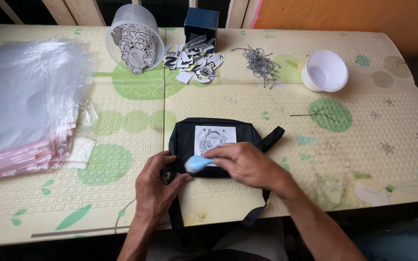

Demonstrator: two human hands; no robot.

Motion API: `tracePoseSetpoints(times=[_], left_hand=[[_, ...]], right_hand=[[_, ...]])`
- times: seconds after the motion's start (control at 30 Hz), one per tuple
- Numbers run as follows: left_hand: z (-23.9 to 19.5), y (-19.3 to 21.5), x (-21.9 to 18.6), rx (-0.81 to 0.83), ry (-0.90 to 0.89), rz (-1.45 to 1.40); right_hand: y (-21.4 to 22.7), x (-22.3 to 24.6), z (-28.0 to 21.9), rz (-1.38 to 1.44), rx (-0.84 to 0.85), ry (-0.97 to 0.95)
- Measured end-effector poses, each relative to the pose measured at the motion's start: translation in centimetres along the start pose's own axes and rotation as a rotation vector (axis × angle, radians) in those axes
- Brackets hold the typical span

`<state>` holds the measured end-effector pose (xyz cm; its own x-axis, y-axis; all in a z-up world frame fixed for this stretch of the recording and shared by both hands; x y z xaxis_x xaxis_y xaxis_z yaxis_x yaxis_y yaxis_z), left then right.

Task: The person cleans a black bag with a blue brush, then places a white sticker on it. They attach a metal chain to the bag's zipper pull and add a small cartoon sticker to the chain.

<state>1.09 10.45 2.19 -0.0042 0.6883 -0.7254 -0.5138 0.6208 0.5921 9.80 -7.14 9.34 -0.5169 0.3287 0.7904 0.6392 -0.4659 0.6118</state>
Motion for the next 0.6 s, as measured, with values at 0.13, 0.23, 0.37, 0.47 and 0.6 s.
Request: tracePoseSetpoints(times=[0.13,0.23,0.37,0.47,0.6], left_hand=[[0.0,0.0,0.2,0.009,0.025,-0.020],[-0.1,0.1,0.0,-0.018,-0.002,0.017],[0.1,-0.4,0.4,0.027,0.021,0.029],[0.7,-0.2,-1.6,0.142,-0.016,0.137],[1.1,-1.1,-5.6,0.250,-0.432,0.485]], right_hand=[[-3.1,-0.8,1.4,-0.079,-0.031,-0.045],[-1.0,-0.6,-1.8,-0.268,0.123,-0.279],[6.6,-1.7,-10.4,-0.747,0.027,-0.792],[9.6,0.3,-14.4,-0.880,-0.295,-0.693],[7.3,0.0,-16.9,-0.652,-0.476,-0.479]])
Point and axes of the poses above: each hand's wrist, its own z-axis towards the middle knuckle, its own y-axis out of the back of the hand, x = y × z, the point moved 9 cm from there along z, towards the middle knuckle, and after that the axes turned 7 degrees about z, right-handed, at the moved point
